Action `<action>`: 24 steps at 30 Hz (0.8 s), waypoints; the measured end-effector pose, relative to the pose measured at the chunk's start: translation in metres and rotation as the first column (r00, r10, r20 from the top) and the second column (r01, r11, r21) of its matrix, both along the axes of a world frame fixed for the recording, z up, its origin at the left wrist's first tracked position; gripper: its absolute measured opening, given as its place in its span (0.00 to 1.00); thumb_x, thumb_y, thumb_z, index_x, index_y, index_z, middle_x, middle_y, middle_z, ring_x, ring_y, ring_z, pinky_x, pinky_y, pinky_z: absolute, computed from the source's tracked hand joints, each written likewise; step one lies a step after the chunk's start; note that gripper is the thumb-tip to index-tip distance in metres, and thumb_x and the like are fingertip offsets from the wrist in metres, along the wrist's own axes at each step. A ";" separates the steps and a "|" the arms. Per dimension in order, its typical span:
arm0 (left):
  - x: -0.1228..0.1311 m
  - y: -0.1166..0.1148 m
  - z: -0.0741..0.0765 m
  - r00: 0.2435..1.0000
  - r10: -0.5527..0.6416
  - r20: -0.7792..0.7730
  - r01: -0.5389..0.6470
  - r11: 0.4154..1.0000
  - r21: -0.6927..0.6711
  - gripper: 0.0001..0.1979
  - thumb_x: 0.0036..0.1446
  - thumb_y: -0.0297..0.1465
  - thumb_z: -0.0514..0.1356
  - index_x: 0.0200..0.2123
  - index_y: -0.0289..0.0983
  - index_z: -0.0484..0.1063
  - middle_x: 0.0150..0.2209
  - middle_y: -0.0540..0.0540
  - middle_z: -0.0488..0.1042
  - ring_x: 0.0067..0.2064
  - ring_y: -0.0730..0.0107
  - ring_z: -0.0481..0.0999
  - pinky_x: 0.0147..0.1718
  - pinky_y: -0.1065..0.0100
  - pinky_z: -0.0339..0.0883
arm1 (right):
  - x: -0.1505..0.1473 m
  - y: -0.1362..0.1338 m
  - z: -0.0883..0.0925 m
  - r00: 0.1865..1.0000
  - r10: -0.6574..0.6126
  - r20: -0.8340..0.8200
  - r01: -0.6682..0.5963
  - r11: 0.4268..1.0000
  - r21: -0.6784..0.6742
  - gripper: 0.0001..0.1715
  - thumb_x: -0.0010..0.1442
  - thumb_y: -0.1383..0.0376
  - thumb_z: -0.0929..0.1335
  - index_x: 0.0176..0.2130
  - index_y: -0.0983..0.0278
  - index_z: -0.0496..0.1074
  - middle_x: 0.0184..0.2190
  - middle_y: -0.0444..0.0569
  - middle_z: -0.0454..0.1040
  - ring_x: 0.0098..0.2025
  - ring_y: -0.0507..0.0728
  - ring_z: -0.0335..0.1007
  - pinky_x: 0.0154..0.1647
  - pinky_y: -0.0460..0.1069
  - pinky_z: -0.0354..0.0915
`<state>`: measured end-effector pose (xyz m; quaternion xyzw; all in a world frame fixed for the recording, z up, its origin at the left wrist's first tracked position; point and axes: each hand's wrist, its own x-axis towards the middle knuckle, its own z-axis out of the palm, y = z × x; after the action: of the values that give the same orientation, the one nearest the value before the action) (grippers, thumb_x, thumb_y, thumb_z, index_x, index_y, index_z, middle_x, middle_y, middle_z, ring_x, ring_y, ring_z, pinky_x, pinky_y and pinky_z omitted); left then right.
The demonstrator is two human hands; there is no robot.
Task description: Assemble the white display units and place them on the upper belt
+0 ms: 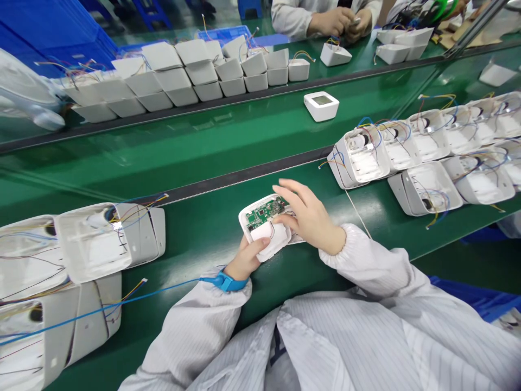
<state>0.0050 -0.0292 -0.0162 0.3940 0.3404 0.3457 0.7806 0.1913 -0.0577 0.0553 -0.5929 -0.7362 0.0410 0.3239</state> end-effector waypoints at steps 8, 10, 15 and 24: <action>0.003 0.000 0.013 1.000 -0.023 0.001 0.023 0.999 -0.036 0.29 0.40 0.39 0.71 0.48 0.35 0.76 0.45 0.42 0.80 0.45 0.48 0.80 0.47 0.52 0.76 | 0.006 0.005 -0.010 0.988 0.148 -0.043 -0.144 0.986 0.082 0.25 0.70 0.57 0.61 0.59 0.71 0.68 0.55 0.62 0.73 0.52 0.61 0.71 0.55 0.57 0.69; 0.003 0.003 0.014 0.999 -0.034 0.014 0.034 0.999 -0.008 0.30 0.40 0.41 0.72 0.48 0.35 0.76 0.44 0.41 0.81 0.44 0.48 0.80 0.47 0.51 0.76 | 0.005 0.005 -0.010 0.980 0.136 -0.148 -0.131 0.991 0.040 0.24 0.69 0.56 0.64 0.59 0.67 0.68 0.56 0.59 0.73 0.53 0.60 0.72 0.55 0.57 0.69; -0.002 0.025 0.013 1.000 -0.012 -0.015 0.016 0.942 0.336 0.38 0.37 0.54 0.72 0.48 0.36 0.78 0.46 0.39 0.80 0.48 0.46 0.79 0.51 0.50 0.73 | 0.013 0.003 0.002 0.893 0.054 -0.446 -0.099 0.992 -0.078 0.25 0.59 0.52 0.73 0.50 0.63 0.71 0.41 0.49 0.79 0.39 0.54 0.76 0.44 0.52 0.73; -0.005 0.041 0.027 0.898 -0.001 -0.440 0.342 0.631 0.696 0.52 0.42 0.53 0.71 0.66 0.39 0.60 0.62 0.35 0.68 0.62 0.41 0.67 0.63 0.46 0.57 | -0.001 0.004 0.006 0.834 0.441 0.331 -0.486 0.872 0.064 0.19 0.71 0.68 0.59 0.31 0.62 0.72 0.32 0.47 0.75 0.39 0.55 0.68 0.42 0.53 0.62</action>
<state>-0.0002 0.0118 0.0111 0.7767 0.2757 0.2900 0.4865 0.1899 -0.0532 0.0612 -0.3703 -0.9000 -0.0274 0.2285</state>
